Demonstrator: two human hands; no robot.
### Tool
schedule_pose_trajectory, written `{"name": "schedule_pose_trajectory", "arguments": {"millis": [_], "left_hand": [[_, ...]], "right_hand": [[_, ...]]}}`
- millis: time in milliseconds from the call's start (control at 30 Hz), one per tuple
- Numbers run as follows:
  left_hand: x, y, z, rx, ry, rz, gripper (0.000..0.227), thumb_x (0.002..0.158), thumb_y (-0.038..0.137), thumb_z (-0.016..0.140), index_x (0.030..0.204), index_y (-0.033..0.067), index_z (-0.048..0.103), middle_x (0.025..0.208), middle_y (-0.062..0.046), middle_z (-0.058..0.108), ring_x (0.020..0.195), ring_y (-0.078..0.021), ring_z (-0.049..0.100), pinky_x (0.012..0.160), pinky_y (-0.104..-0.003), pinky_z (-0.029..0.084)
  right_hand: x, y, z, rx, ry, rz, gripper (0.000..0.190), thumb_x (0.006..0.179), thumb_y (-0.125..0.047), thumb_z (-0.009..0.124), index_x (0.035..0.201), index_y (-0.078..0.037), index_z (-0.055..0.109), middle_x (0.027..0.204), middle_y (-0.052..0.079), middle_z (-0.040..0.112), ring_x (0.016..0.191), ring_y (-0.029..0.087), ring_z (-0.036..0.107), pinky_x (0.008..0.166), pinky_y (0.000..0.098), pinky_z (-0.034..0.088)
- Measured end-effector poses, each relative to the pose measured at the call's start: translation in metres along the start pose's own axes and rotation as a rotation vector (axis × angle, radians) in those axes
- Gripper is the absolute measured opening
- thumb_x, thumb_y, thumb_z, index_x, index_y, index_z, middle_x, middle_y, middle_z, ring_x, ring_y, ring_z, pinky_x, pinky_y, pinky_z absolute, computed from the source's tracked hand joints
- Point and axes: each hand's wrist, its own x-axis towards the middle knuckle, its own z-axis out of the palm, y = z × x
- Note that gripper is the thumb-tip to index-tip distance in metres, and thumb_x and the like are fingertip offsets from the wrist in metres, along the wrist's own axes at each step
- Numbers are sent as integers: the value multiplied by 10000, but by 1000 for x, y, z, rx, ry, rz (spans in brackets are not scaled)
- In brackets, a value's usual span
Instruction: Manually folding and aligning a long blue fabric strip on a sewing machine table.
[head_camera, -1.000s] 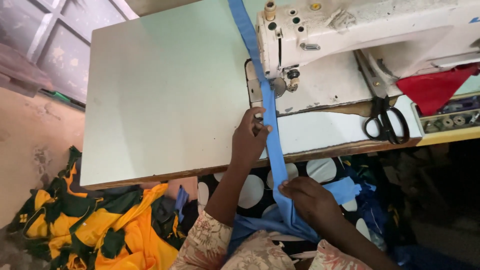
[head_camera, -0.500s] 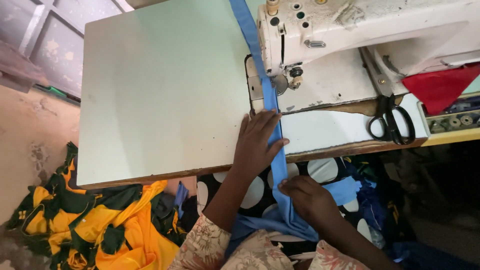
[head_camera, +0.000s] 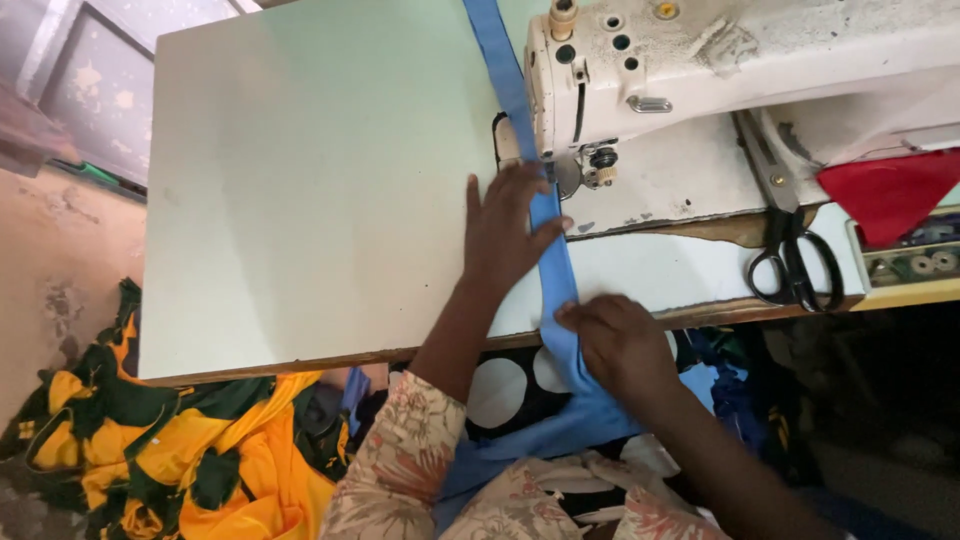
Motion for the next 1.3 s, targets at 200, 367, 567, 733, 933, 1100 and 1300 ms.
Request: {"name": "schedule_pose_trajectory", "arguments": {"millis": [200, 367, 567, 733, 933, 1100, 1300], "left_hand": [[38, -11, -9, 35, 19, 20, 557, 926, 644, 684, 1290, 248, 540, 1475, -46, 566, 1456, -324, 464, 1206, -774, 171], [54, -18, -23, 14, -81, 49, 794, 848, 748, 716, 1388, 201, 517, 1543, -83, 507, 1501, -350, 397, 1239, -758, 115], [22, -18, -27, 15, -61, 113, 775, 915, 726, 643, 1467, 214, 462, 1529, -82, 519, 1486, -347, 427, 1250, -712, 201], [-46, 17, -34, -31, 59, 85, 472, 1018, 548, 581, 1344, 208, 566, 1294, -45, 626, 1286, -307, 590, 1111, -588, 424], [-147, 82, -52, -72, -29, -132, 310, 1048, 365, 544, 832, 157, 623, 725, -2, 605, 604, -155, 541, 554, -348, 417], [-182, 81, -40, -92, -324, -377, 575, 966, 659, 407, 767, 193, 681, 747, -34, 714, 722, -234, 694, 580, -424, 433], [-145, 114, -86, -739, -127, -435, 483, 999, 475, 601, 654, 243, 353, 578, 80, 363, 508, -63, 351, 498, -290, 270]], "right_hand": [[33, 28, 19, -20, 42, -41, 248, 1016, -134, 595, 1198, -112, 760, 1007, 86, 718, 956, 287, 690, 784, 388, 522], [45, 39, 22, 55, 61, -49, 266, 981, -119, 592, 1174, -137, 773, 1130, 88, 734, 1048, 351, 684, 795, 435, 526], [-35, -31, 0, 348, -177, -136, 213, 1000, -147, 550, 1067, -65, 735, 1194, 197, 726, 980, 483, 673, 751, 543, 558], [-115, -36, -1, 508, -288, 276, 292, 814, -89, 737, 1098, -127, 789, 1106, 139, 766, 963, 427, 733, 743, 531, 603], [-51, -61, -23, 877, -101, 936, 222, 979, -291, 640, 905, -98, 723, 773, 32, 711, 572, 147, 621, 520, 294, 489], [-70, -51, 47, 1041, -286, 1072, 233, 996, -279, 651, 1082, -89, 756, 641, 113, 689, 542, 156, 625, 525, 280, 469], [-89, -40, -47, 2149, 111, 1054, 186, 960, -121, 598, 1089, -48, 709, 1031, 118, 733, 908, 248, 696, 888, 479, 542]]}}
